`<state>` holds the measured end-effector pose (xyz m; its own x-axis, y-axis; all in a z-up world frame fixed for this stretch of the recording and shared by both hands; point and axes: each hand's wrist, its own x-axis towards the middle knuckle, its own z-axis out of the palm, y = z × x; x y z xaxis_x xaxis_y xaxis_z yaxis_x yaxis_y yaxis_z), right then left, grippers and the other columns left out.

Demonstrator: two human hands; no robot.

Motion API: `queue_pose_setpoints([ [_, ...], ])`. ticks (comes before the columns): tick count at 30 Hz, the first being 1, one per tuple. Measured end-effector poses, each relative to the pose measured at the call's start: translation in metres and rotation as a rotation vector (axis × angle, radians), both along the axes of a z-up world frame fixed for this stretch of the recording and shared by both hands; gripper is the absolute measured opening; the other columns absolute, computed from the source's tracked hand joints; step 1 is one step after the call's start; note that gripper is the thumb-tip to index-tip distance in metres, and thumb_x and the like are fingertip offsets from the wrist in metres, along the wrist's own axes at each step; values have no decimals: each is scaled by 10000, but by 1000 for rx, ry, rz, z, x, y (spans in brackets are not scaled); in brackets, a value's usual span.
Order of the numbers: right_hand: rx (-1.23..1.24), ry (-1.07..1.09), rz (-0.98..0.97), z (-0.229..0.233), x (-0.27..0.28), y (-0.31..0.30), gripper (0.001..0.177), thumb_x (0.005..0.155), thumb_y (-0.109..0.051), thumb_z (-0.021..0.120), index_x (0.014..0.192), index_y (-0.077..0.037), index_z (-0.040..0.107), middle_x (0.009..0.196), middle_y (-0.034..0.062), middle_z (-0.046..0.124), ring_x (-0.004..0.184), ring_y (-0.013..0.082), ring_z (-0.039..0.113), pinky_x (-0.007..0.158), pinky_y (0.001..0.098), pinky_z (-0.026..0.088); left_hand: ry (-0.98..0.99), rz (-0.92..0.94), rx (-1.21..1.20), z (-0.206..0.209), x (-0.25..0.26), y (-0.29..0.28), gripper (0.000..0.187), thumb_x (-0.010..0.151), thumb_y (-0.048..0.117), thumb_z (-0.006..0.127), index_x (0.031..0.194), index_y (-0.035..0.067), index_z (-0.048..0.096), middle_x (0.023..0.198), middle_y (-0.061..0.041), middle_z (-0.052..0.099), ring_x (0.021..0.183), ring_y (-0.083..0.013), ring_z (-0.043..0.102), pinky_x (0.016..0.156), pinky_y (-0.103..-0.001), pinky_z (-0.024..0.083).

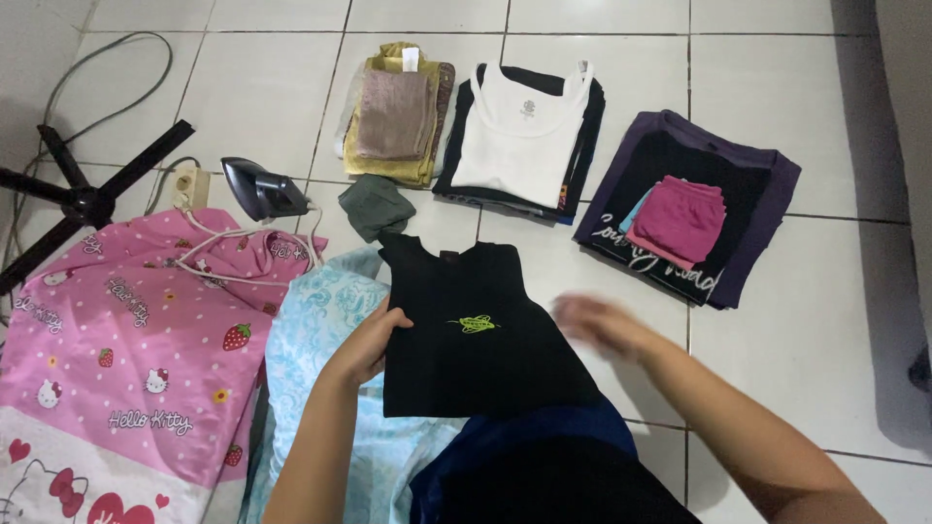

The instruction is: Iron and fold a black t-shirt and organize other clothes.

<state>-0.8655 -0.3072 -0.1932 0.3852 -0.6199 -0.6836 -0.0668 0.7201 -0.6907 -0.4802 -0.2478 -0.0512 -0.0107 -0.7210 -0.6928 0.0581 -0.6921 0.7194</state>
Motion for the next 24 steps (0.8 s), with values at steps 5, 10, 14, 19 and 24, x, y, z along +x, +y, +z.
queue_pose_setpoints([
  [5,-651,640,-808,-78,-121,-55,337,1142,-420,522,1197,-95,596,1089,76,629,998,194,595,896,377,493,-20,-10,7,19,-7,3,758,815,133,491,1557,269,414,736,35,594,418,-44,479,338,-198,356],
  [10,-786,641,-913,-78,-159,-92,541,1073,-466,720,1272,-22,483,1157,85,603,1046,209,601,909,353,512,-67,2,35,23,-11,10,737,832,140,489,1552,278,421,747,22,597,433,-54,498,357,-208,385],
  [14,-99,278,-791,-73,-151,-109,562,909,-529,746,1240,-95,614,1064,40,617,947,210,593,790,367,530,-34,3,-5,23,-12,14,718,832,142,490,1537,268,439,763,22,590,444,-54,493,359,-207,377],
  [19,3,282,-782,-83,-148,-126,570,864,-461,836,1249,-87,646,1061,54,658,907,216,573,763,366,462,-4,32,-13,19,-12,14,727,828,126,483,1537,277,426,787,18,601,467,-59,513,372,-214,395],
  [24,-375,327,-698,-60,-123,-118,551,892,-371,787,1310,-59,610,1209,86,694,1074,204,680,884,332,528,-6,22,-46,7,-6,15,722,843,140,496,1551,273,446,777,-1,572,471,-78,484,377,-221,379],
])
